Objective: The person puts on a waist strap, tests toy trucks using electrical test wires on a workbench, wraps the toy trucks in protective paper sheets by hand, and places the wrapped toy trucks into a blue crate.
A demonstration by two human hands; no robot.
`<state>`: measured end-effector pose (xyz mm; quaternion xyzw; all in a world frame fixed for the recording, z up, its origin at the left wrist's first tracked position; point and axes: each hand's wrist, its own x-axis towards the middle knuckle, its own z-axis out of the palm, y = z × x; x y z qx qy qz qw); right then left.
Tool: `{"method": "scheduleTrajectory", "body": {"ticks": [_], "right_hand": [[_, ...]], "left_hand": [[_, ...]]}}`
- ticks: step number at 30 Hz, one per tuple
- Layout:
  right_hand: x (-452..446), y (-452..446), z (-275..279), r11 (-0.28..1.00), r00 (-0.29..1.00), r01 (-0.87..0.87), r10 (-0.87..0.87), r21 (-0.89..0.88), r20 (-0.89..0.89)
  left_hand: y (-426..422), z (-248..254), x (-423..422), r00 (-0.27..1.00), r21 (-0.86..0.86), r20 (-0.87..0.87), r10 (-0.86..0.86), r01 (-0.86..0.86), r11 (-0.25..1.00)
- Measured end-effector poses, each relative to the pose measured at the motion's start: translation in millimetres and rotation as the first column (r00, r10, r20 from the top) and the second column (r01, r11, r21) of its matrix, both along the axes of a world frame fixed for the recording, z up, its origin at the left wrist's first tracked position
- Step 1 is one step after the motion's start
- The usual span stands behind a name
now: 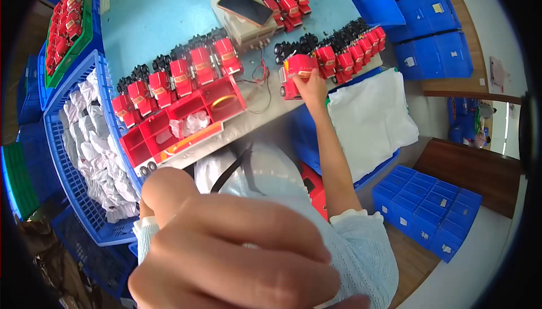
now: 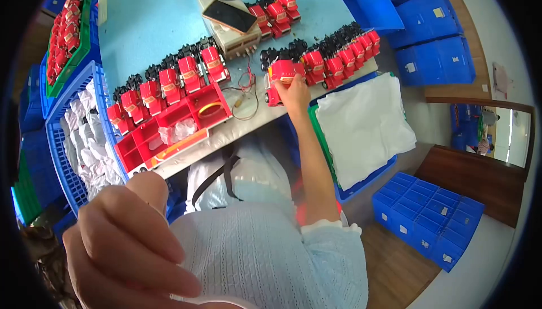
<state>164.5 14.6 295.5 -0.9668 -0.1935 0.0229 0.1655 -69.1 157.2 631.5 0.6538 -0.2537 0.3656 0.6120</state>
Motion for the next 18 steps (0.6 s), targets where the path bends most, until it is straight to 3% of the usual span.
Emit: {"method": "scheduleTrajectory", "body": {"ticks": [3,5,6,7,9,10,12,13,14,16,17,18], "right_hand": [[-15.2,-33.1,43.6,0.994,0.997,-0.069,0.070,0.082,-0.014],[-35.5,-51.5,92.3,0.953,0.974,-0.175,0.205,0.249,-0.101],[-42.5,-59.1,114.2,0.932,0.940,-0.302,0.326,0.200,-0.103],[-50.3,-64.9,131.2,0.893,0.890,-0.424,0.441,0.151,-0.112],[-65.5,-69.4,149.0,0.721,0.725,-0.649,0.683,0.243,-0.093],[-73.8,-66.7,154.2,0.710,0.715,-0.659,0.694,0.248,-0.084],[-88.7,-54.0,160.1,0.437,0.430,-0.847,0.898,0.302,-0.094],[-87.1,-46.3,157.8,0.422,0.419,-0.856,0.905,0.298,-0.079],[-82.9,-37.4,150.2,0.486,0.425,-0.723,0.873,0.491,-0.238],[-70.2,-14.3,126.4,0.593,0.296,-0.339,0.804,0.731,-0.515],[-57.8,0.2,101.1,0.592,0.405,-0.499,0.805,0.633,-0.434],[-43.2,15.2,59.5,0.591,0.501,-0.630,0.805,0.504,-0.318]], "left_hand": [[-4.6,-36.4,12.9,0.992,0.170,-0.119,0.028,-0.007,0.985],[-6.6,-62.9,23.3,0.983,0.296,-0.174,0.064,-0.010,0.955],[-12.1,-75.7,30.5,0.911,0.327,-0.369,0.183,-0.057,0.943],[-11.2,-99.1,35.2,0.849,0.437,-0.423,0.317,-0.115,0.892],[-8.1,-154.6,32.6,0.769,0.678,-0.407,0.493,-0.108,0.728],[-8.3,-168.3,25.9,0.763,0.684,-0.400,0.508,-0.120,0.719],[-13.6,-185.8,5.5,0.594,0.427,-0.772,0.225,0.224,0.876],[-12.2,-192.3,-5.2,0.599,0.439,-0.764,0.241,0.208,0.874],[-9.1,-197.7,-17.7,0.516,0.358,-0.822,0.241,0.138,0.924],[-6.7,-213.7,-47.5,0.397,0.251,-0.881,0.257,-0.069,0.966],[-4.9,-223.7,-60.2,0.374,0.229,-0.881,0.290,-0.199,0.953],[-3.2,-231.3,-72.0,0.390,0.324,-0.822,0.416,-0.280,0.904]]}}
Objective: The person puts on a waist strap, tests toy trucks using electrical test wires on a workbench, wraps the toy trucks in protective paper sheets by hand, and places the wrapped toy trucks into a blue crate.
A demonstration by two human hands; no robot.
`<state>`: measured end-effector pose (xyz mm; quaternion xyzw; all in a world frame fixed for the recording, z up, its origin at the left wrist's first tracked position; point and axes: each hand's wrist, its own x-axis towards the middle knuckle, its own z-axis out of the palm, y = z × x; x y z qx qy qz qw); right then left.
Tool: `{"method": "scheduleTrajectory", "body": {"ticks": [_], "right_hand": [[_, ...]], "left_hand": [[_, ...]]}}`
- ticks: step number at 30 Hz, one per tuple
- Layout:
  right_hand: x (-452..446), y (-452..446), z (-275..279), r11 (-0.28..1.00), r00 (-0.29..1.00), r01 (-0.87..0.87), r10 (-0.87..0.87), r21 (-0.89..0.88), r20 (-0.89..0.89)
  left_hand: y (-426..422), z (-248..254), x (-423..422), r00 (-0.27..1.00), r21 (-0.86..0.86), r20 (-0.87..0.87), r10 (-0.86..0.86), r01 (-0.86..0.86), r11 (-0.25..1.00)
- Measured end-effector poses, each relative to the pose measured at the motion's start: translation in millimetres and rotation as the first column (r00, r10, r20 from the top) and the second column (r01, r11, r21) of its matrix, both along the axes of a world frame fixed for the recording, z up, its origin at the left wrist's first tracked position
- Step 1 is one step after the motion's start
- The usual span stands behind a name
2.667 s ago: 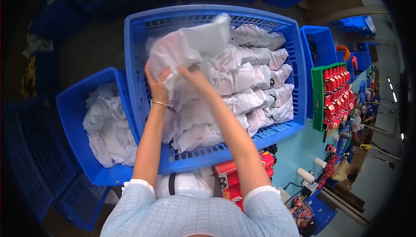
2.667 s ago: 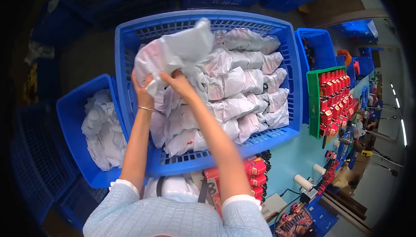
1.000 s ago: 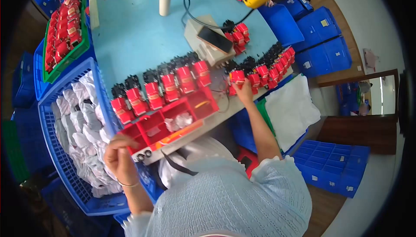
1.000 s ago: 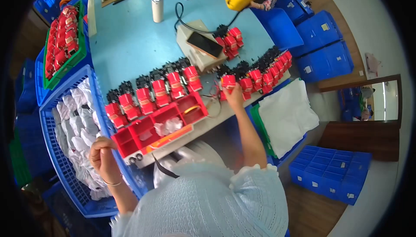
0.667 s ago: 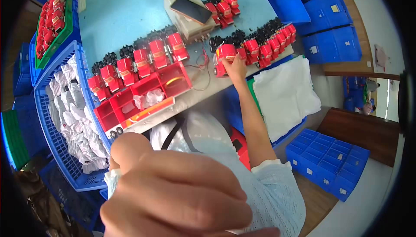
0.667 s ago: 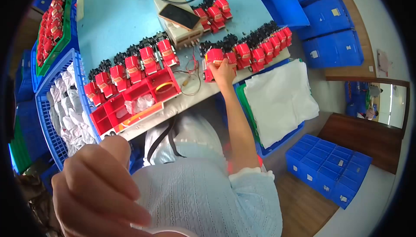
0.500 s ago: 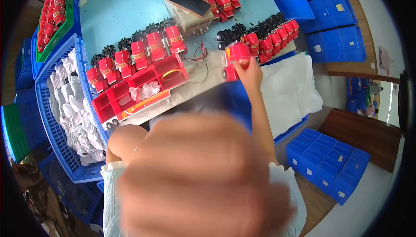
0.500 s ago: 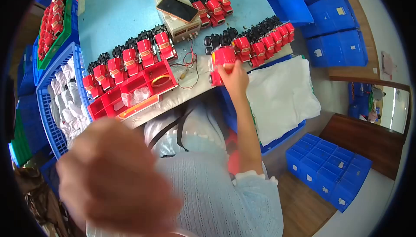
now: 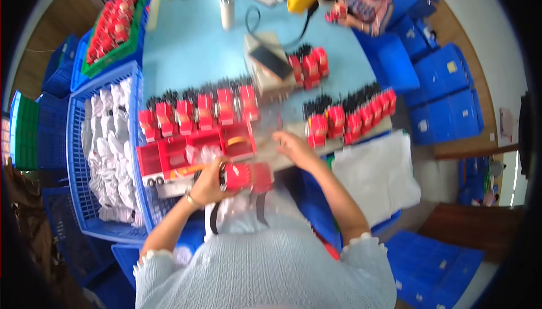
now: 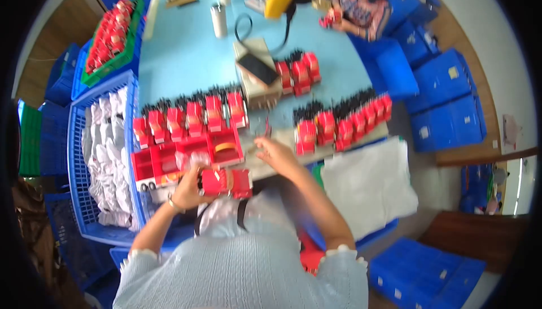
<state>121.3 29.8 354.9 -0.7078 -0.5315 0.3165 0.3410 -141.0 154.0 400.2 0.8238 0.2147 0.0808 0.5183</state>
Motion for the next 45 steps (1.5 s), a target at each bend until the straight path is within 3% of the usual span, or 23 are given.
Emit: {"method": "scheduleTrajectory", "body": {"ticks": [1,2,3,5,8,13,16,17,18,20,21,22,23,24,25,27,29,32,33,34,36,38,45], "right_hand": [[19.4,11.4,-69.4,0.999,0.999,-0.022,0.020,0.047,0.045],[21.7,27.2,-143.0,0.982,0.942,-0.181,0.160,0.046,0.294],[13.9,38.7,-136.8,0.944,0.867,-0.277,0.327,-0.181,0.376],[-0.2,43.5,-189.0,0.912,0.617,-0.384,0.369,-0.143,0.695],[-10.3,46.9,-192.1,0.876,0.679,-0.464,0.258,0.129,0.687],[10.9,29.4,-182.3,0.859,0.585,-0.359,0.513,-0.366,0.629],[33.9,-3.5,-158.1,0.937,0.693,-0.227,0.346,-0.264,0.632],[40.6,-13.9,-145.6,0.894,0.807,-0.167,0.366,-0.416,0.464],[46.4,-26.7,-132.3,0.817,0.897,-0.133,0.340,-0.561,0.282],[46.1,-51.8,-84.1,0.702,0.942,-0.212,-0.040,-0.680,-0.334],[44.0,-59.8,-63.6,0.703,0.944,-0.208,-0.039,-0.680,-0.329],[41.5,-67.3,-44.1,0.751,0.730,-0.332,-0.179,-0.571,-0.660],[36.4,-73.7,-23.5,0.814,0.386,-0.396,-0.272,-0.424,-0.882],[25.1,-75.3,4.0,0.813,0.386,-0.396,-0.273,-0.426,-0.881],[10.2,-71.1,34.9,0.897,0.424,-0.323,-0.148,-0.301,-0.894],[-8.8,-60.1,74.8,0.955,0.462,-0.246,-0.034,-0.164,-0.886],[-18.0,-49.6,97.8,0.961,0.602,-0.234,0.261,0.146,-0.755],[-27.6,-27.2,120.7,0.948,0.438,0.090,0.237,0.305,-0.867],[-36.2,-15.7,140.3,0.925,0.702,0.186,0.111,0.332,-0.704],[-41.5,-5.2,144.7,0.885,0.792,0.269,0.021,0.379,-0.610],[-46.6,7.3,159.9,0.912,0.904,0.218,-0.054,0.347,-0.425],[-55.4,13.1,161.1,0.930,0.912,0.204,-0.067,0.306,-0.405],[-71.3,35.0,155.7,0.939,0.986,0.161,-0.139,0.303,-0.091]], "left_hand": [[0.7,-4.3,-10.0,0.996,0.111,0.057,0.069,-0.075,0.991],[0.2,-5.5,-19.0,0.987,0.078,0.089,0.134,-0.141,0.987],[0.7,-6.2,-24.6,0.973,0.038,0.117,0.199,-0.205,0.978],[-3.0,-6.2,-39.4,0.950,0.039,0.153,0.272,-0.281,0.959],[-4.4,14.5,-47.0,0.892,-0.036,0.228,0.389,-0.392,0.919],[-6.4,17.3,-57.4,0.706,-0.398,0.340,0.622,-0.491,0.775],[3.0,-5.4,-69.4,0.606,-0.674,0.300,0.736,-0.412,0.614],[6.4,-17.5,-74.2,0.568,-0.816,0.243,0.787,-0.319,0.482],[11.2,-36.1,-79.1,0.570,-0.818,0.248,0.784,-0.311,0.485],[23.2,-76.0,-85.7,0.662,-0.949,0.158,0.733,-0.103,0.297],[26.0,-90.9,-87.9,0.708,-0.983,0.123,0.695,-0.008,0.182],[24.5,-82.1,-78.7,0.706,-0.984,0.124,0.697,-0.005,0.180],[23.7,-63.0,-60.9,0.753,-0.997,0.039,0.657,-0.016,0.078],[24.9,-47.6,-43.2,0.795,-0.999,-0.044,0.605,-0.037,-0.024],[28.2,-40.6,-29.2,0.829,-0.998,0.034,0.558,-0.001,0.063],[32.5,-27.6,-2.7,0.863,-0.990,0.097,0.495,0.031,0.141],[30.4,-16.6,21.4,0.837,-0.954,0.222,0.500,0.081,0.289],[24.8,-11.8,46.8,0.846,-0.964,0.209,0.491,0.095,0.246],[22.6,-0.6,53.8,0.845,-0.967,0.204,0.494,0.094,0.238],[21.2,13.6,55.2,0.876,-0.984,0.161,0.455,0.105,0.145],[8.1,25.6,52.4,0.904,-0.998,0.065,0.423,0.068,0.007],[8.2,30.7,61.6,0.851,-0.981,0.184,0.493,0.130,0.142],[1.4,53.7,55.8,0.835,-0.996,0.067,0.547,0.022,0.088]]}}
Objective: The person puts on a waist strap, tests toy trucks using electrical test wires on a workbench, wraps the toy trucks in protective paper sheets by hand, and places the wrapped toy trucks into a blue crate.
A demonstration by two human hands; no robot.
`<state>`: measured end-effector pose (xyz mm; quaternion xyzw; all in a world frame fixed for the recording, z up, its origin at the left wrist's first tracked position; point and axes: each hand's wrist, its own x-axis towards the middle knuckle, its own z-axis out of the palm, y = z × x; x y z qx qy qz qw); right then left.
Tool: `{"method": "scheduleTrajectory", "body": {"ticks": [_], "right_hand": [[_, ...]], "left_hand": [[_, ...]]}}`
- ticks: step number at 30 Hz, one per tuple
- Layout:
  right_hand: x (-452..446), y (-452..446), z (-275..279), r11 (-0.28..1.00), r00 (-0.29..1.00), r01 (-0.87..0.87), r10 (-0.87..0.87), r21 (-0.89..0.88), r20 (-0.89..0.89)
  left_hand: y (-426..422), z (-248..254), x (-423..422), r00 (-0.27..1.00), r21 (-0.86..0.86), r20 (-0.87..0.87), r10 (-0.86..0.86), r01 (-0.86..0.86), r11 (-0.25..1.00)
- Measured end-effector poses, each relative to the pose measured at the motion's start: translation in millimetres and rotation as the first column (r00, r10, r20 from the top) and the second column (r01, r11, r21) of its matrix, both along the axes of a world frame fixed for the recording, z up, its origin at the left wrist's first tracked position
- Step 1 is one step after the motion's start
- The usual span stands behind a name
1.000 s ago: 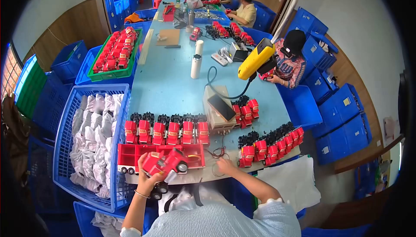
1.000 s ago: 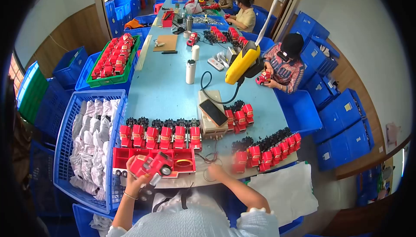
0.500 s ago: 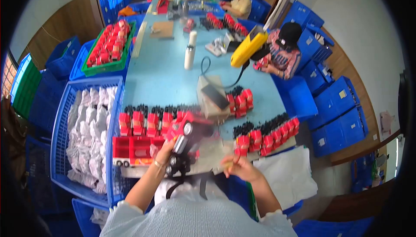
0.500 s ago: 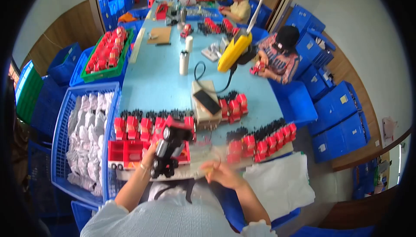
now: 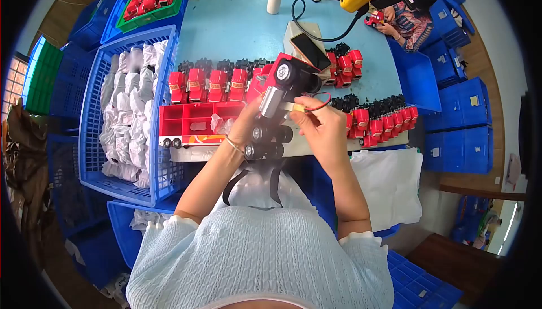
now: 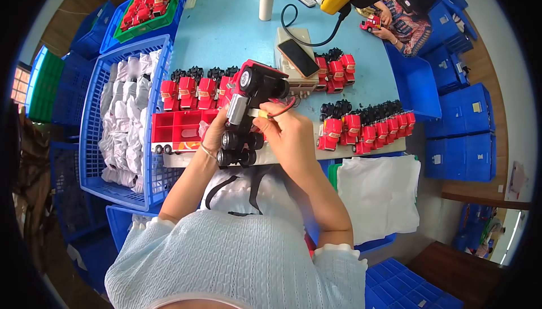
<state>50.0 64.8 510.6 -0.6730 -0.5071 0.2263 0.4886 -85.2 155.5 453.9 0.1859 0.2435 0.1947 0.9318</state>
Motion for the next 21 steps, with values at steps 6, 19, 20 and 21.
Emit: {"method": "scheduleTrajectory", "body": {"ticks": [6,19,20,21], "right_hand": [[-19.4,14.6,-27.3,0.922,0.919,0.056,-0.197,0.383,0.340],[-36.6,-20.9,-37.5,0.864,0.971,0.036,-0.149,0.502,0.186],[-38.1,-26.4,-38.7,0.861,0.971,0.035,-0.149,0.507,0.186],[-37.5,-32.0,-40.7,0.903,0.978,0.009,-0.097,0.429,0.183]], "left_hand": [[-3.3,-2.9,-0.2,0.996,-0.017,0.070,-0.064,0.065,0.998],[-4.9,-34.0,-2.2,0.960,0.298,0.140,0.245,-0.276,0.914],[-6.8,-23.6,-6.0,0.942,0.409,0.178,0.285,-0.334,0.849],[-8.2,-17.3,-9.2,0.922,0.511,0.221,0.318,-0.387,0.768]]}}
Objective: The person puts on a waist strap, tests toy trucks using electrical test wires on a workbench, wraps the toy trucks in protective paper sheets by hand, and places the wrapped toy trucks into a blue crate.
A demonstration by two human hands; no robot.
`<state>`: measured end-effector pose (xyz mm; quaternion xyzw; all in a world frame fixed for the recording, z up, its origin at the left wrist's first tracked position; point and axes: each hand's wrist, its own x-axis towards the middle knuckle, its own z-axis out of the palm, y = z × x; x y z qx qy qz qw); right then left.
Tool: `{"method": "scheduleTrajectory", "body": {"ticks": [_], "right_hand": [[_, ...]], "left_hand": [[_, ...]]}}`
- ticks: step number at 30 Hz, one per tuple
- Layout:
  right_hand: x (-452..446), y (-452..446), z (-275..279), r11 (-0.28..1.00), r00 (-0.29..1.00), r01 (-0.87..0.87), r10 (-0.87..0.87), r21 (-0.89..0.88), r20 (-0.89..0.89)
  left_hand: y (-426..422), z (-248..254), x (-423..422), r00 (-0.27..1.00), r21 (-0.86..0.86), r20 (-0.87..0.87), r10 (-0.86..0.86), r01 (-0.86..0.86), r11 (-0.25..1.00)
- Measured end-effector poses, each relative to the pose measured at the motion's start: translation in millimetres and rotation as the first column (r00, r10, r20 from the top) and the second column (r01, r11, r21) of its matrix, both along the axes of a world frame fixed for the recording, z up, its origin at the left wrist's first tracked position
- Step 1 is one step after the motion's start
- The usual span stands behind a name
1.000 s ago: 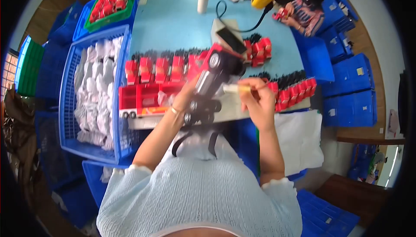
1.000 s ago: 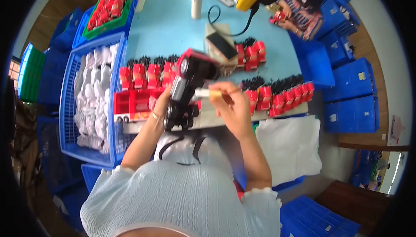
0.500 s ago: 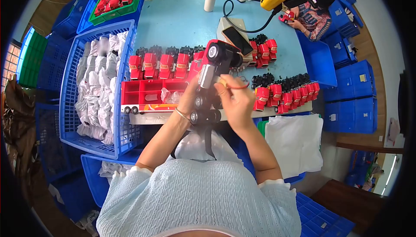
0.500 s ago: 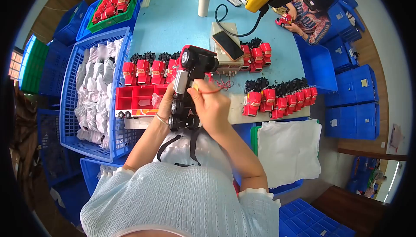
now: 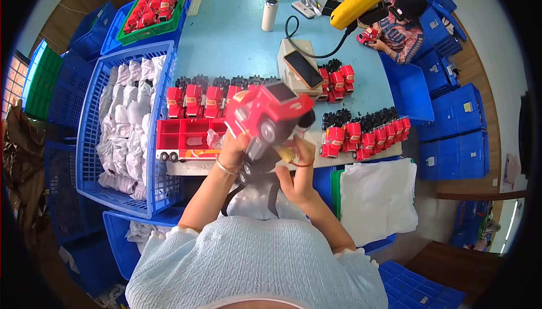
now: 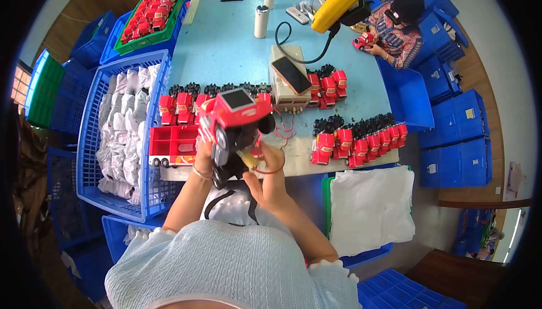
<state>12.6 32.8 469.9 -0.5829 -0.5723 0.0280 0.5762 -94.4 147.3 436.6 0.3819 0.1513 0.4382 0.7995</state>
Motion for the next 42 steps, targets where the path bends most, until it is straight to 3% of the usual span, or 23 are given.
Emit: {"method": "scheduleTrajectory", "body": {"ticks": [5,7,8,10,11,13,14,17,19,23,26,29,34,37,39,42], "right_hand": [[14.3,-29.4,-29.1,0.917,0.986,-0.162,0.163,-0.365,-0.027],[19.2,-44.7,-47.4,0.884,0.975,-0.179,0.219,-0.432,0.045],[22.3,-50.2,-45.7,0.888,0.958,-0.202,0.266,-0.413,0.105],[30.1,-43.8,-21.5,0.900,0.934,-0.217,0.304,-0.377,0.188],[34.2,-40.1,-8.0,0.895,0.872,-0.292,0.393,-0.337,0.290],[42.1,-33.6,10.8,0.851,0.700,-0.436,0.525,-0.292,0.485],[44.2,-28.8,14.0,0.857,0.697,-0.429,0.516,-0.287,0.498],[44.4,-10.4,16.5,0.903,0.438,-0.316,0.411,-0.291,0.799],[51.4,-6.1,7.6,0.893,0.406,-0.303,0.436,-0.332,0.803],[69.6,2.5,-20.5,0.864,0.305,-0.275,0.495,-0.422,0.814],[77.1,3.5,-39.3,0.839,0.244,-0.298,0.529,-0.456,0.813],[75.2,-1.3,-55.8,0.764,0.139,-0.209,0.641,-0.611,0.754],[74.4,-15.9,-79.8,0.747,0.199,-0.205,0.664,-0.632,0.721],[74.3,-20.7,-90.2,0.761,0.375,-0.258,0.647,-0.595,0.665],[73.9,-23.1,-101.3,0.764,0.394,-0.240,0.640,-0.599,0.660],[73.2,-30.7,-117.9,0.754,0.439,-0.211,0.642,-0.622,0.628]], "left_hand": [[-3.7,9.5,-7.7,0.996,0.141,-0.074,0.041,-0.030,0.990],[-3.4,17.1,-4.7,0.981,0.045,-0.192,-0.018,0.027,0.999],[-2.2,8.8,-2.8,0.986,0.077,-0.168,-0.005,0.019,0.997],[1.6,-15.0,4.1,0.984,-0.106,-0.096,-0.147,0.137,0.985],[1.2,-18.8,8.2,0.986,-0.084,-0.083,-0.147,0.140,0.987],[-2.3,-16.2,20.1,0.965,-0.244,-0.037,-0.258,0.242,0.939],[-5.2,-16.4,25.2,0.950,-0.324,-0.010,-0.312,0.292,0.900],[-10.8,-31.8,38.9,0.913,-0.392,0.082,-0.400,0.399,0.829],[-19.0,-49.2,40.5,0.890,-0.438,0.122,-0.439,0.445,0.781],[-24.4,-76.2,48.9,0.924,-0.444,0.022,-0.381,0.351,0.825],[-22.2,-84.7,51.5,0.836,-0.471,-0.053,-0.546,0.461,0.752],[-22.3,-96.5,57.2,0.756,-0.491,-0.136,-0.640,0.509,0.707],[-25.8,-112.5,63.8,0.631,-0.512,-0.184,-0.753,0.593,0.622],[-23.9,-121.9,65.6,0.593,-0.548,-0.168,-0.788,0.608,0.575],[-19.1,-127.0,69.3,0.571,-0.555,-0.166,-0.804,0.620,0.555],[-17.9,-139.5,68.5,0.524,-0.255,-0.607,-0.597,0.583,0.771]]}}
